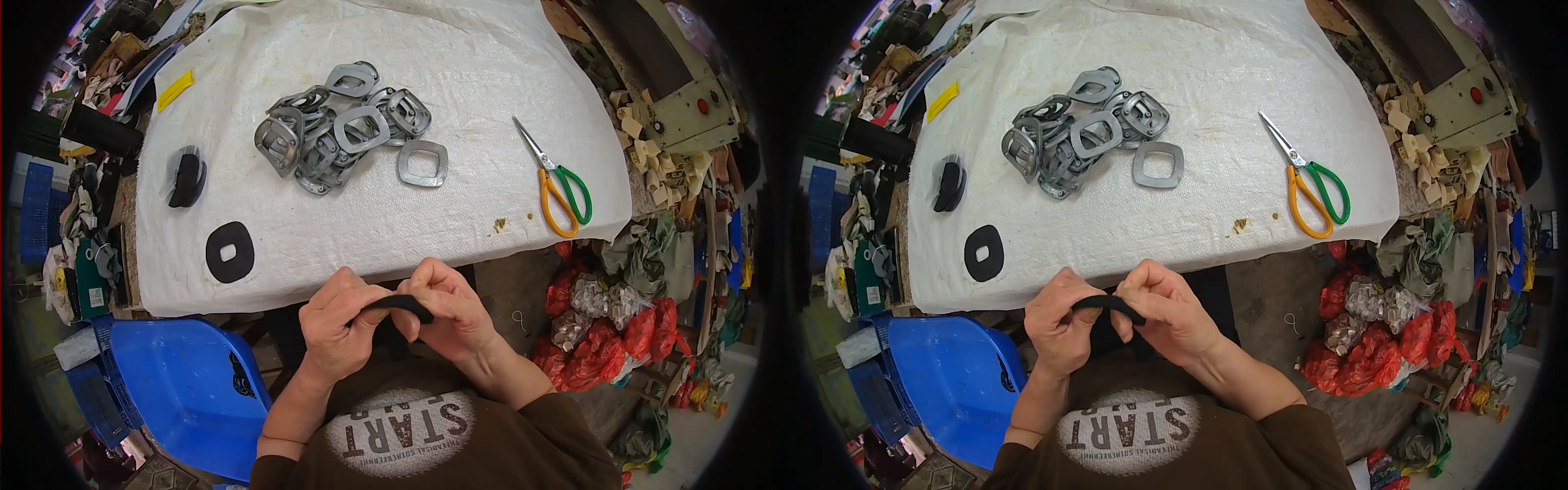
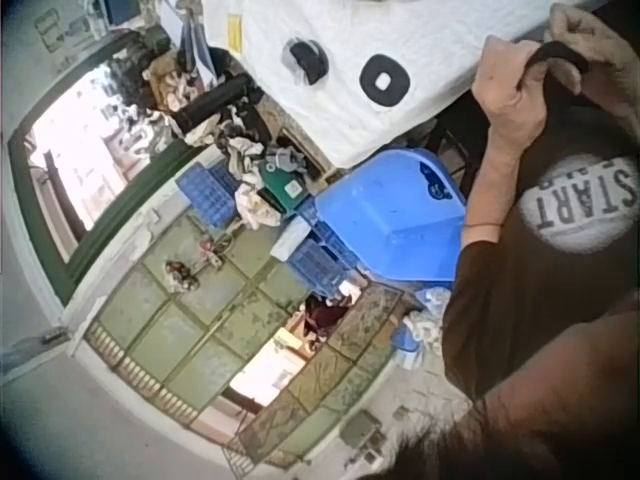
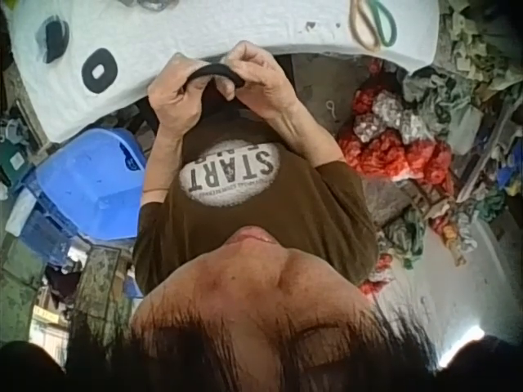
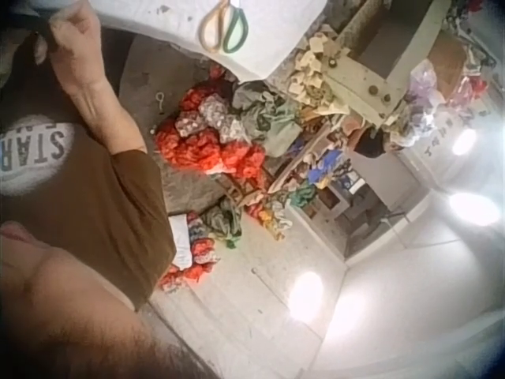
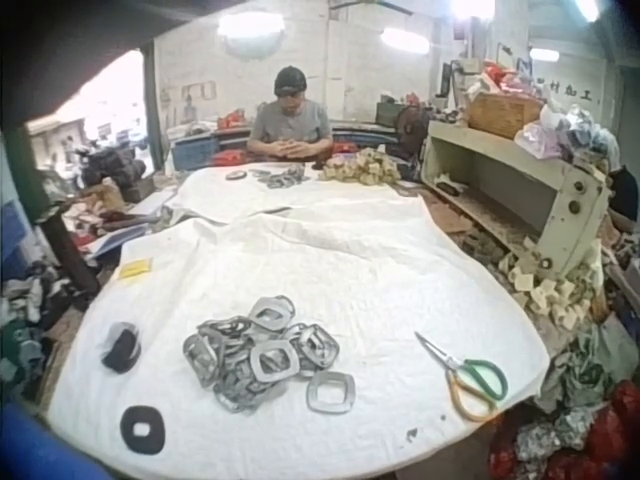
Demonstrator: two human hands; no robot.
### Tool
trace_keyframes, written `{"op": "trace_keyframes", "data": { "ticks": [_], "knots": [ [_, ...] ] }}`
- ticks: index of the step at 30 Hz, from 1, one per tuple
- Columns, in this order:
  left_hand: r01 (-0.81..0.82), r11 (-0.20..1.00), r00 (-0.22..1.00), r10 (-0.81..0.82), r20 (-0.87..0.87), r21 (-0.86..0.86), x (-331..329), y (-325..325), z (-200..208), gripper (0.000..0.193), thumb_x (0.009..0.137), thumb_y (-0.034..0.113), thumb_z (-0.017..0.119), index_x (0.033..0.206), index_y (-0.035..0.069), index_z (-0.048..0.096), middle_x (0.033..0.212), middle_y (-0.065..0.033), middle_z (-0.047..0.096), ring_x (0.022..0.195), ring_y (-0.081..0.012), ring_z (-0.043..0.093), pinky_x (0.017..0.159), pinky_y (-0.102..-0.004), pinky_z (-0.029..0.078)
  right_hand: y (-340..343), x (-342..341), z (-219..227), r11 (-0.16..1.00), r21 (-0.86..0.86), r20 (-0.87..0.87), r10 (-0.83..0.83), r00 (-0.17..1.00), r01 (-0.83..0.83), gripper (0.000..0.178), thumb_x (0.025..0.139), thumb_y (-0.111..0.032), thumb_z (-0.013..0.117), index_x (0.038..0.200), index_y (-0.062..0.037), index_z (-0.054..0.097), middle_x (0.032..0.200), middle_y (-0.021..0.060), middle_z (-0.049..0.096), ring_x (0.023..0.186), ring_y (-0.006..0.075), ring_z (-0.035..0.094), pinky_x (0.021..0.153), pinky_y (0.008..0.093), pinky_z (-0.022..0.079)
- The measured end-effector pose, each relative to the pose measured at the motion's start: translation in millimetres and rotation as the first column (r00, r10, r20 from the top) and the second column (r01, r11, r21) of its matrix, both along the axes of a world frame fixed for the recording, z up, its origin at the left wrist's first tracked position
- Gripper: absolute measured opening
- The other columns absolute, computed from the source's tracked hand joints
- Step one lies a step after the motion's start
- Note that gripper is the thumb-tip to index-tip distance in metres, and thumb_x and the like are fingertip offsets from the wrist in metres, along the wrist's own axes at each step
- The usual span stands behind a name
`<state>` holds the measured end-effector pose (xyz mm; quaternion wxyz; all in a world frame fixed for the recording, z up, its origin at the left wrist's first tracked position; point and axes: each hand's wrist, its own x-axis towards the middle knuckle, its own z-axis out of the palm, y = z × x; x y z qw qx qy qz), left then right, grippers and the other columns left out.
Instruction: The person is seen assembling shoe components, specifically placing a decorative buckle onto a black material piece and securing it.
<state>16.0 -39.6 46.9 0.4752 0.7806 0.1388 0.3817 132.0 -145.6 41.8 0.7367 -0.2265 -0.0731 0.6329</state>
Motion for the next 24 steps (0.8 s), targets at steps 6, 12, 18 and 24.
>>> {"op": "trace_keyframes", "data": {
  "ticks": [6,12,18,24],
  "knots": [
    [0.018,0.997,0.998,-0.023,-0.06,-0.077,0.7,-2.5,3.9,0.012,0.078,0.012,0.066,0.082,0.001,0.062,0.063,-0.0043,0.055,0.055,-0.0124,0.046,0.05,-0.0235,0.036,1.8,4.9,3.6,0.995,-0.095,0.082,0.015,0.996,-0.007,0.017,0.09,-0.017,0.05,0.094,-0.0004,0.051,0.074,0.0094,0.057,0.063,0.0173,0.056,0.062,0.0289,0.046],
    [0.023,1.0,0.986,-0.021,-0.163,0.012,0.3,2.1,6.6,0.014,0.07,0.003,0.069,0.082,0.001,0.063,0.063,-0.0056,0.052,0.055,-0.016,0.049,0.048,-0.025,0.04,-1.2,13.0,-5.6,0.997,-0.045,0.415,-0.035,0.909,0.059,0.018,0.09,-0.02,0.049,0.09,-0.0012,0.048,0.078,0.0121,0.056,0.07,0.0187,0.054,0.066,0.0321,0.045],
    [-0.008,0.979,1.0,0.009,-0.005,0.204,5.5,1.8,4.7,0.024,0.057,-0.004,0.07,0.08,0.001,0.064,0.065,-0.0039,0.054,0.055,-0.015,0.049,0.047,-0.0249,0.039,-1.5,6.7,-0.2,0.999,-0.009,0.324,-0.04,0.945,0.045,0.015,0.088,-0.016,0.053,0.082,-0.0036,0.048,0.078,0.0086,0.055,0.068,0.0151,0.053,0.065,0.0281,0.043],
    [-0.01,0.977,1.0,0.012,-0.008,0.215,6.8,0.5,7.8,0.027,0.055,-0.005,0.07,0.081,0.001,0.064,0.065,-0.0035,0.054,0.054,-0.0151,0.048,0.047,-0.0248,0.04,-0.3,10.3,-1.4,0.996,-0.002,-0.023,0.084,0.996,-0.084,0.01,0.087,-0.012,0.054,0.087,-0.0029,0.05,0.078,0.008,0.055,0.066,0.015,0.053,0.064,0.0266,0.044]
  ]
}}
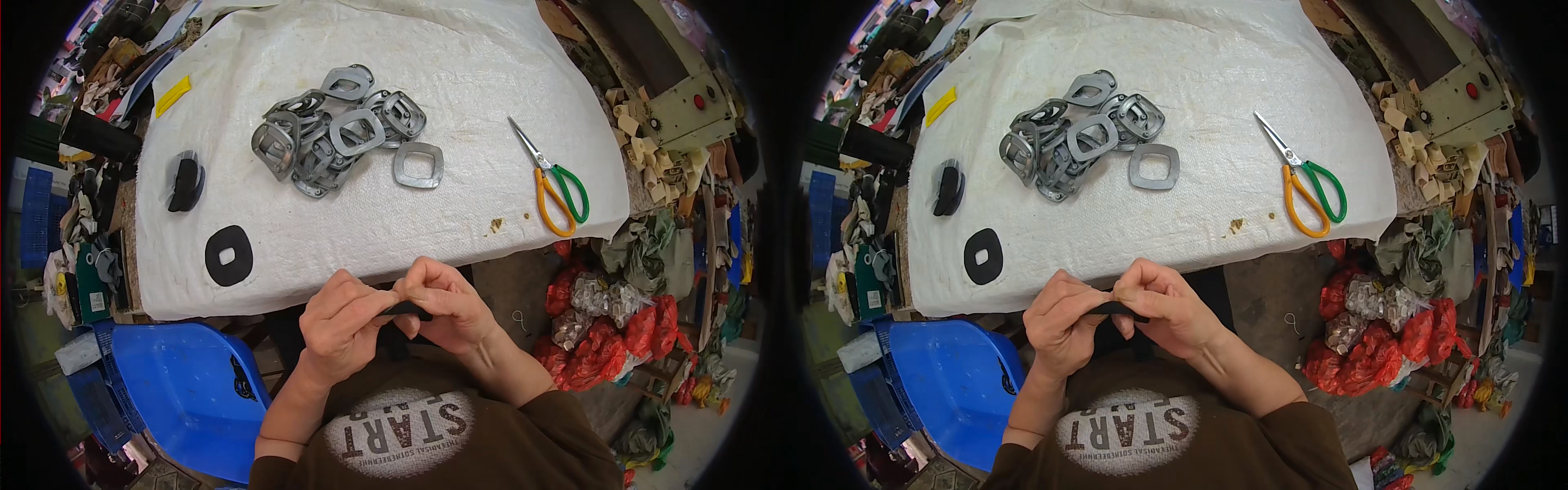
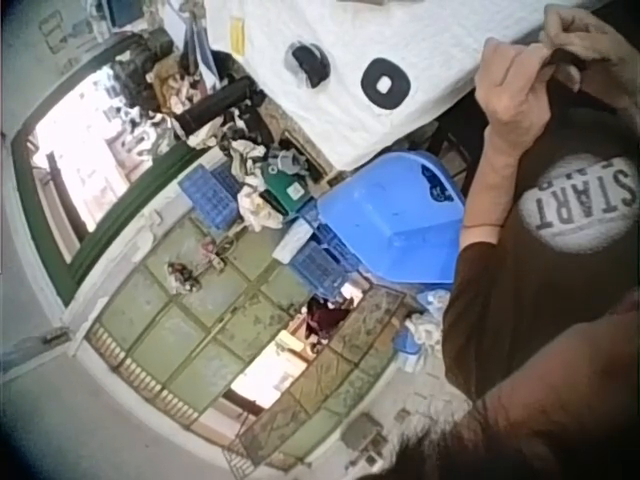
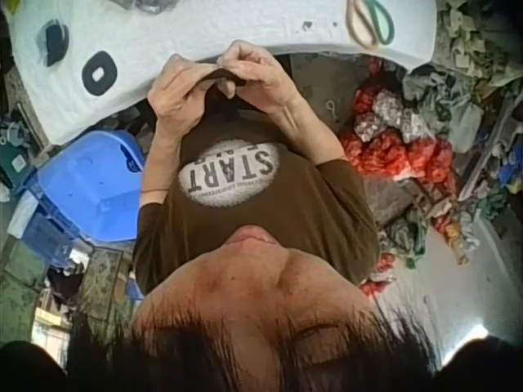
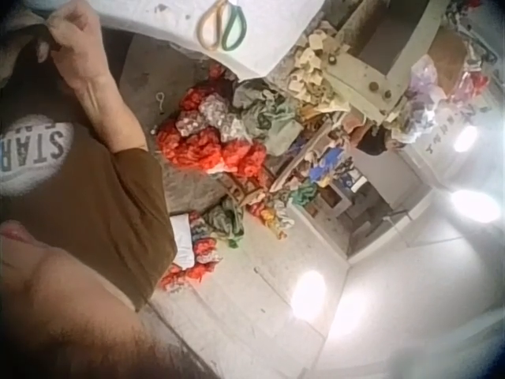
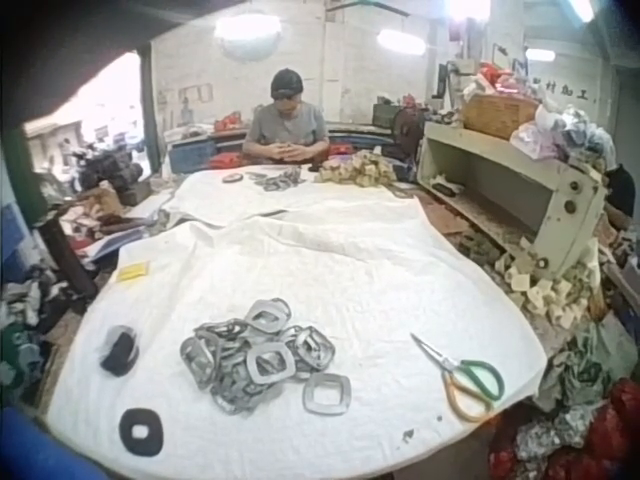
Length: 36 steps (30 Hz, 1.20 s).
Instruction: The person is seen assembling shoe components, specifically placing a decorative buckle onto a black material piece and securing it.
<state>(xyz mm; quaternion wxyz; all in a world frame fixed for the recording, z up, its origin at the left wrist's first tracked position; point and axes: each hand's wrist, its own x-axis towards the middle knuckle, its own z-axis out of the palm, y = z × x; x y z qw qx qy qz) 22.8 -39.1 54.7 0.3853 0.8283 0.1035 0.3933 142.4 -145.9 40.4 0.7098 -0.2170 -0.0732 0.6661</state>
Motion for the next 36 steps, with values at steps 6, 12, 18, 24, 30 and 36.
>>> {"op": "trace_keyframes", "data": {
  "ticks": [6,12,18,24,30,36],
  "knots": [
    [-0.064,0.963,0.991,0.031,-0.128,-0.262,-3.2,-3.7,-1.3,0.01,0.072,0.004,0.067,0.081,0.001,0.064,0.062,-0.0054,0.053,0.052,-0.0153,0.048,0.047,-0.0253,0.038,2.4,-4.8,-3.2,0.993,0.033,0.134,-0.12,0.984,0.117,0.019,0.091,-0.013,0.045,0.106,-0.0015,0.047,0.087,0.0104,0.055,0.076,0.0178,0.055,0.072,0.03,0.045],
    [-0.11,0.947,0.985,0.062,-0.162,-0.304,-1.4,-2.9,1.9,0.01,0.076,0.008,0.066,0.082,0.001,0.063,0.061,-0.0063,0.052,0.051,-0.0158,0.048,0.047,-0.0257,0.037,2.5,-7.9,-5.9,0.913,0.279,0.908,-0.351,0.227,0.296,0.015,0.089,-0.01,0.048,0.099,0.0002,0.052,0.085,0.0127,0.055,0.077,0.0157,0.053,0.071,0.0267,0.042],
    [-0.128,0.949,0.976,0.069,-0.206,-0.287,1.0,-8.6,2.2,0.012,0.074,0.006,0.067,0.084,0.001,0.062,0.062,-0.0068,0.052,0.053,-0.0158,0.049,0.049,-0.0254,0.039,-1.0,-22.2,-14.6,0.923,-0.007,0.73,-0.258,0.633,0.385,0.016,0.093,-0.015,0.044,0.095,-0.0006,0.048,0.082,0.0093,0.057,0.066,0.0139,0.053,0.064,0.0223,0.043],
    [-0.106,0.737,0.99,0.138,-0.004,-0.667,12.2,-12.4,-3.8,0.018,0.078,0.007,0.065,0.091,-0.003,0.059,0.076,-0.005,0.056,0.069,-0.0109,0.053,0.065,-0.0229,0.043,12.1,-22.6,-2.9,0.914,-0.011,0.249,-0.39,0.887,0.405,0.018,0.093,-0.019,0.042,0.101,-0.0025,0.043,0.086,0.0117,0.058,0.082,0.017,0.054,0.08,0.0322,0.043],
    [0.03,0.527,0.989,0.109,0.103,-0.849,-1.3,-5.8,-20.9,0.014,0.083,0.01,0.061,0.086,-0.003,0.057,0.073,-0.0031,0.056,0.067,-0.0089,0.053,0.064,-0.0212,0.042,3.6,-30.0,-8.7,0.9,0.043,0.651,-0.355,0.671,0.435,0.028,0.094,-0.022,0.041,0.112,-0.001,0.045,0.104,0.0081,0.055,0.09,0.011,0.049,0.082,0.0252,0.04],
    [0.091,0.447,0.995,-0.087,0.058,-0.89,-8.9,2.7,-15.0,0.019,0.081,0.014,0.064,0.084,-0.004,0.059,0.071,-0.0051,0.056,0.065,-0.0106,0.053,0.061,-0.0219,0.042,3.8,-0.6,-11.9,0.971,-0.02,0.453,-0.203,0.868,0.237,0.021,0.091,-0.016,0.05,0.105,-0.0008,0.048,0.093,0.0068,0.057,0.084,0.0112,0.053,0.077,0.0253,0.042]
  ]
}}
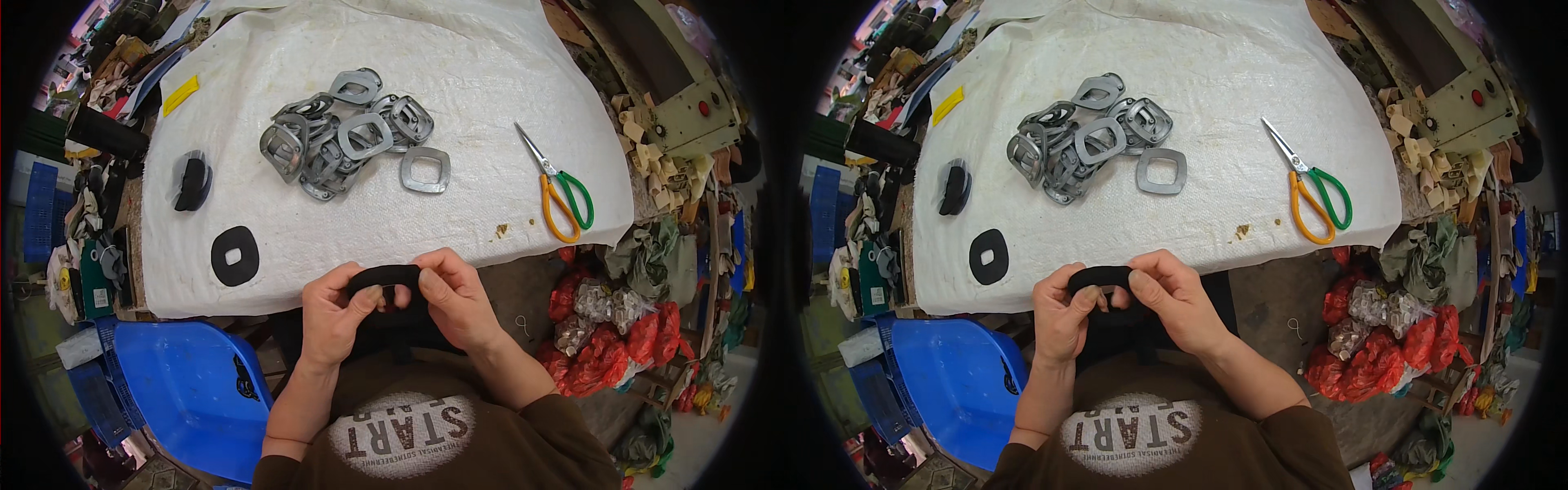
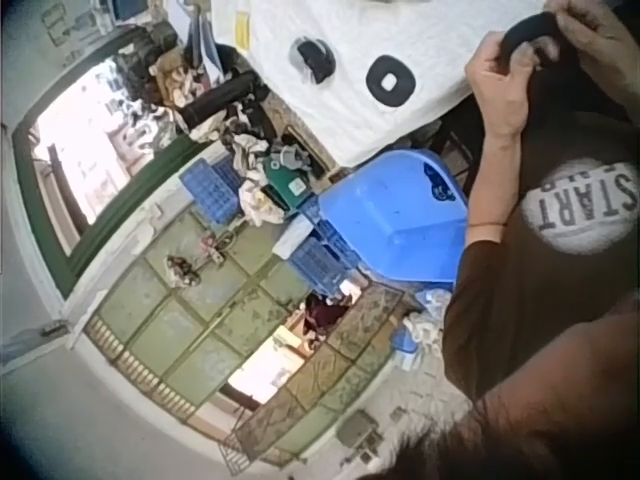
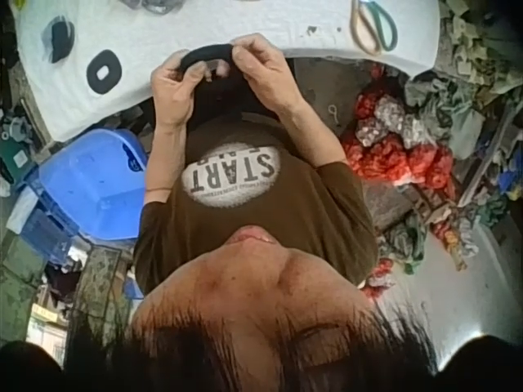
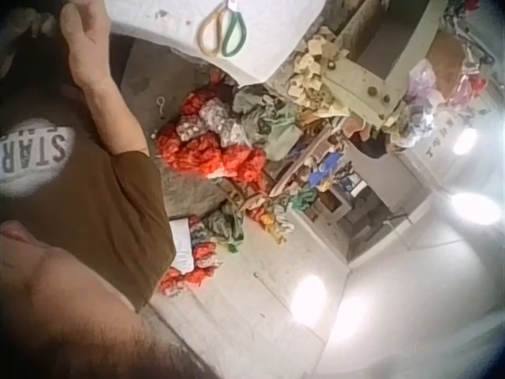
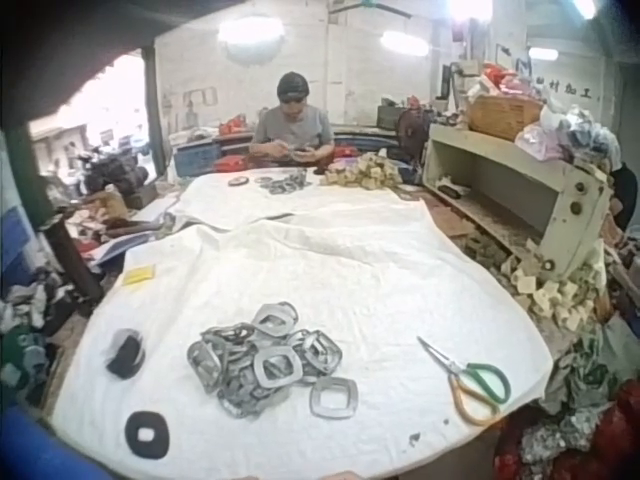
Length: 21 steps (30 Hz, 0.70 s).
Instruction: The person is seen assembling shoe components, specifically placing a decorative buckle onto a black material piece and securing it.
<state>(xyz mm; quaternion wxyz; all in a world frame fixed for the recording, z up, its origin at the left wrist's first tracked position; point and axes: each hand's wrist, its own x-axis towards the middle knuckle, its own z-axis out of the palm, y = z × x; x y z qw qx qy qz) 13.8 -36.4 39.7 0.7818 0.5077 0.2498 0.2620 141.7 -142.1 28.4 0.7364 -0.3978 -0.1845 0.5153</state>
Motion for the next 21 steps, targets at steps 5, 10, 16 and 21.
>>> {"op": "trace_keyframes", "data": {
  "ticks": [5,10,16,21],
  "knots": [
    [0.029,1.0,0.999,-0.029,-0.018,0.007,0.6,-1.3,0.4,0.025,0.079,0.018,0.067,0.084,-0.005,0.059,0.072,-0.0073,0.055,0.063,-0.0122,0.053,0.059,-0.0228,0.042,-2.0,-3.0,3.4,0.999,0.037,-0.009,-0.037,0.999,0.037,0.013,0.088,-0.014,0.054,0.091,-0.0019,0.049,0.079,0.0072,0.059,0.074,0.0136,0.056,0.071,0.0269,0.045],
    [0.051,0.985,0.997,-0.059,0.044,0.168,-0.8,2.2,-1.4,0.02,0.081,0.016,0.064,0.084,-0.003,0.062,0.071,-0.0047,0.055,0.065,-0.0106,0.052,0.06,-0.0221,0.04,-1.5,-5.7,0.8,0.989,0.149,-0.161,0.028,0.987,-0.004,0.013,0.088,-0.016,0.052,0.084,-0.0046,0.047,0.074,0.0117,0.056,0.075,0.0206,0.051,0.073,0.0342,0.04],
    [0.09,0.957,0.992,-0.112,0.065,0.275,-1.3,3.1,-6.2,0.017,0.079,0.014,0.065,0.083,-0.003,0.063,0.069,-0.0037,0.052,0.061,-0.0093,0.045,0.055,-0.0222,0.036,-0.7,-11.2,-5.7,0.936,0.34,-0.324,0.209,0.923,-0.093,0.015,0.087,-0.017,0.053,0.08,-0.005,0.047,0.07,0.0106,0.054,0.071,0.0204,0.049,0.066,0.0325,0.037],
    [0.131,0.943,0.988,-0.149,0.036,0.305,1.1,3.2,0.5,0.016,0.079,0.014,0.065,0.084,-0.002,0.064,0.068,-0.0027,0.051,0.06,-0.009,0.043,0.054,-0.0224,0.036,-5.0,-7.6,-12.0,0.923,0.339,-0.445,0.327,0.834,-0.182,0.015,0.088,-0.019,0.052,0.085,-0.0044,0.048,0.075,0.0095,0.055,0.071,0.0181,0.052,0.065,0.0292,0.04]
  ]
}}
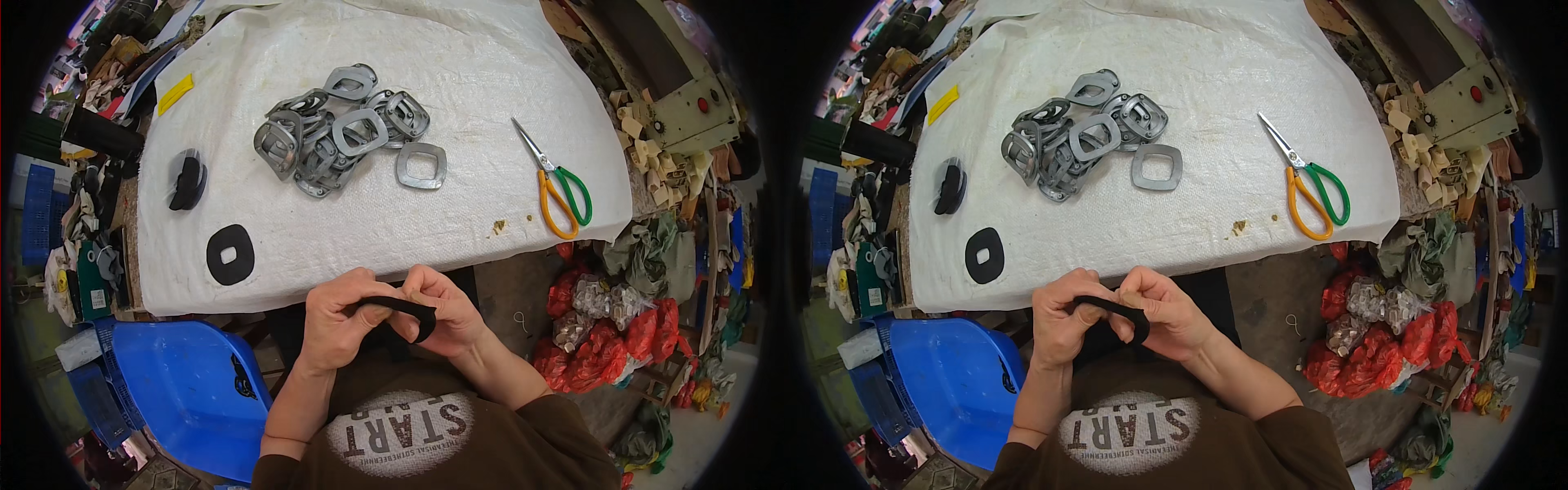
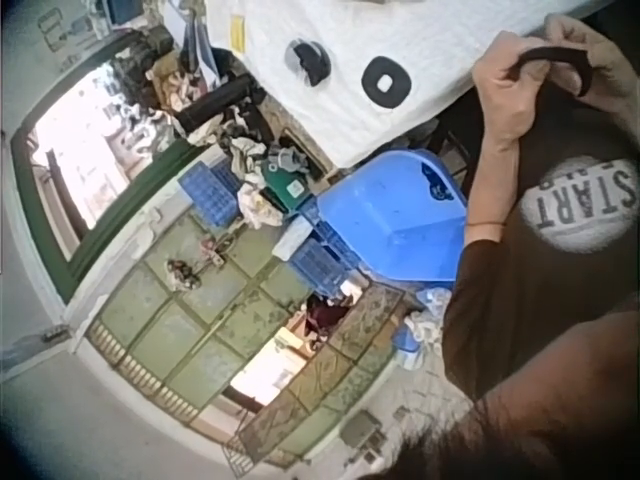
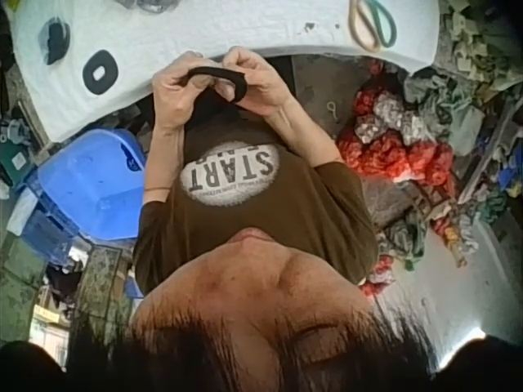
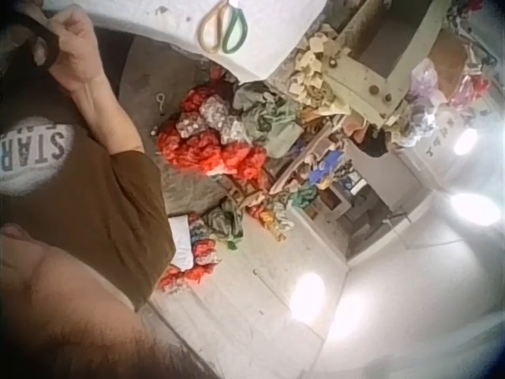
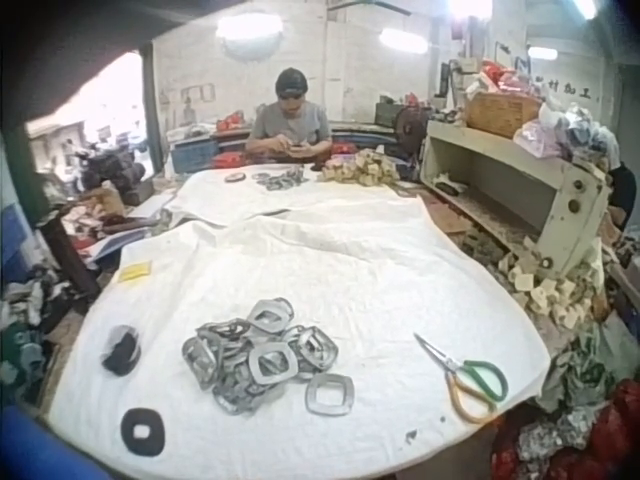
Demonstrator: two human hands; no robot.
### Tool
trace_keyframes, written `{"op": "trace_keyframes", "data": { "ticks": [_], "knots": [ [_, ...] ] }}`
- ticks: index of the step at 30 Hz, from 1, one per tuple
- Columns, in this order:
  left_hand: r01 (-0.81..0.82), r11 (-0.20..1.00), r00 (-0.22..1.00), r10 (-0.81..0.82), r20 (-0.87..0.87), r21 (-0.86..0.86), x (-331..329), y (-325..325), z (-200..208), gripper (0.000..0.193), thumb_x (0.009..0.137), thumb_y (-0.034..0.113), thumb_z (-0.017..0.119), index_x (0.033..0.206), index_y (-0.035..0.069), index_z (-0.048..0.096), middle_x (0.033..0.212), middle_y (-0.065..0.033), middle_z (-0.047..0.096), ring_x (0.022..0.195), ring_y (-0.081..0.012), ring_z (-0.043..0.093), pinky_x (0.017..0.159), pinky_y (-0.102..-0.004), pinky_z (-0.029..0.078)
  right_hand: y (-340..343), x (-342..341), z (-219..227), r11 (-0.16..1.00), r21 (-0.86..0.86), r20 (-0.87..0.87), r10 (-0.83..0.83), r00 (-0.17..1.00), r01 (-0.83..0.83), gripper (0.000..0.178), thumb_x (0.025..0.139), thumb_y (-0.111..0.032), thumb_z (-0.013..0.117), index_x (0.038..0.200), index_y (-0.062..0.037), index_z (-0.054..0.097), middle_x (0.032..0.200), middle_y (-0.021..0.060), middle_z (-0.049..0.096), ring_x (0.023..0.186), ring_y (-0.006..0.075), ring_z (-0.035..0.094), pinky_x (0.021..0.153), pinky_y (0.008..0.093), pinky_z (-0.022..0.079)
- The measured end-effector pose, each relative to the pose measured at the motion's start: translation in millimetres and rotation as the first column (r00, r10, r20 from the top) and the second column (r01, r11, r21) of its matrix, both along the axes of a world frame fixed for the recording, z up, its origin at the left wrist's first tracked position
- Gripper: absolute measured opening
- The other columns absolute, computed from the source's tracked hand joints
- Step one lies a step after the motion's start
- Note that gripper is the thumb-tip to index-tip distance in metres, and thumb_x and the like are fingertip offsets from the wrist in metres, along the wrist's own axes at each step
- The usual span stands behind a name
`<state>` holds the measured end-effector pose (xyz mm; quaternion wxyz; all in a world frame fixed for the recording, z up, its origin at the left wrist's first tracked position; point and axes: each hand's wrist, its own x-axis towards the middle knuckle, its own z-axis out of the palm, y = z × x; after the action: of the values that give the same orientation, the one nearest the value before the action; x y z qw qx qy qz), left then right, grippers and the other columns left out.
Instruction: The person is seen assembling shoe components, specifically placing a decorative buckle onto a black material piece and securing it.
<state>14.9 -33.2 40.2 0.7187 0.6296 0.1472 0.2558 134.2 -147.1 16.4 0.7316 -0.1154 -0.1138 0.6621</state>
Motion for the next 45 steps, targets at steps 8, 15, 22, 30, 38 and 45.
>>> {"op": "trace_keyframes", "data": {
  "ticks": [8,15,22,30,38,45],
  "knots": [
    [-0.013,0.965,0.999,0.003,-0.037,-0.261,-1.5,-1.9,5.9,0.02,0.083,0.017,0.062,0.085,-0.003,0.061,0.07,-0.0024,0.053,0.067,-0.008,0.049,0.059,-0.021,0.039,-3.2,10.4,10.0,0.981,-0.039,0.454,-0.153,0.878,0.191,0.016,0.091,-0.014,0.049,0.099,-0.0006,0.048,0.086,0.0115,0.059,0.076,0.0166,0.058,0.067,0.0303,0.048],
    [-0.016,0.999,0.994,0.011,-0.105,-0.044,-3.4,0.3,1.6,0.021,0.082,0.019,0.064,0.084,-0.002,0.062,0.07,-0.0026,0.053,0.063,-0.0083,0.047,0.056,-0.0213,0.036,0.6,5.4,14.1,0.959,-0.083,0.459,-0.203,0.865,0.269,0.015,0.089,-0.018,0.05,0.082,-0.0062,0.045,0.073,0.0125,0.058,0.067,0.0178,0.051,0.077,0.0341,0.041],
    [-0.064,0.99,0.997,0.067,-0.024,0.124,-0.4,-2.2,0.0,0.015,0.079,0.013,0.065,0.087,0.0,0.064,0.065,-0.0036,0.053,0.058,-0.0099,0.045,0.052,-0.0231,0.034,-0.2,-7.0,13.4,0.973,-0.111,0.151,-0.186,0.971,0.203,0.016,0.086,-0.019,0.054,0.078,-0.0075,0.046,0.069,0.0098,0.054,0.065,0.0171,0.05,0.071,0.0313,0.039],
    [-0.003,0.99,0.997,0.015,-0.08,0.143,0.7,-1.2,6.9,0.015,0.077,0.013,0.066,0.085,0.001,0.065,0.065,-0.0044,0.055,0.057,-0.0106,0.046,0.051,-0.0234,0.034,-1.9,2.3,5.2,0.99,-0.137,0.028,-0.041,0.999,0.045,0.016,0.087,-0.016,0.053,0.095,-0.0032,0.048,0.084,0.0116,0.057,0.067,0.0189,0.056,0.06,0.0284,0.045],
    [0.013,0.982,0.98,0.025,-0.197,0.189,-3.4,4.7,10.2,0.018,0.078,0.018,0.064,0.089,0.003,0.065,0.062,-0.0038,0.054,0.057,-0.0127,0.046,0.054,-0.0248,0.036,-1.5,18.6,9.4,0.983,-0.128,0.54,-0.04,0.841,0.129,0.013,0.089,-0.015,0.048,0.086,-0.0031,0.047,0.079,0.0136,0.057,0.072,0.0213,0.057,0.07,0.0337,0.045],
    [-0.018,0.926,0.986,0.079,-0.146,0.377,0.6,3.7,12.4,0.018,0.073,0.013,0.067,0.088,0.004,0.066,0.062,-0.0038,0.053,0.055,-0.0136,0.044,0.049,-0.0242,0.036,-1.0,1.5,13.9,0.954,-0.244,0.287,-0.1,0.953,0.173,0.015,0.086,-0.015,0.054,0.081,-0.0047,0.045,0.078,0.0118,0.057,0.062,0.017,0.05,0.061,0.0293,0.041]
  ]
}}
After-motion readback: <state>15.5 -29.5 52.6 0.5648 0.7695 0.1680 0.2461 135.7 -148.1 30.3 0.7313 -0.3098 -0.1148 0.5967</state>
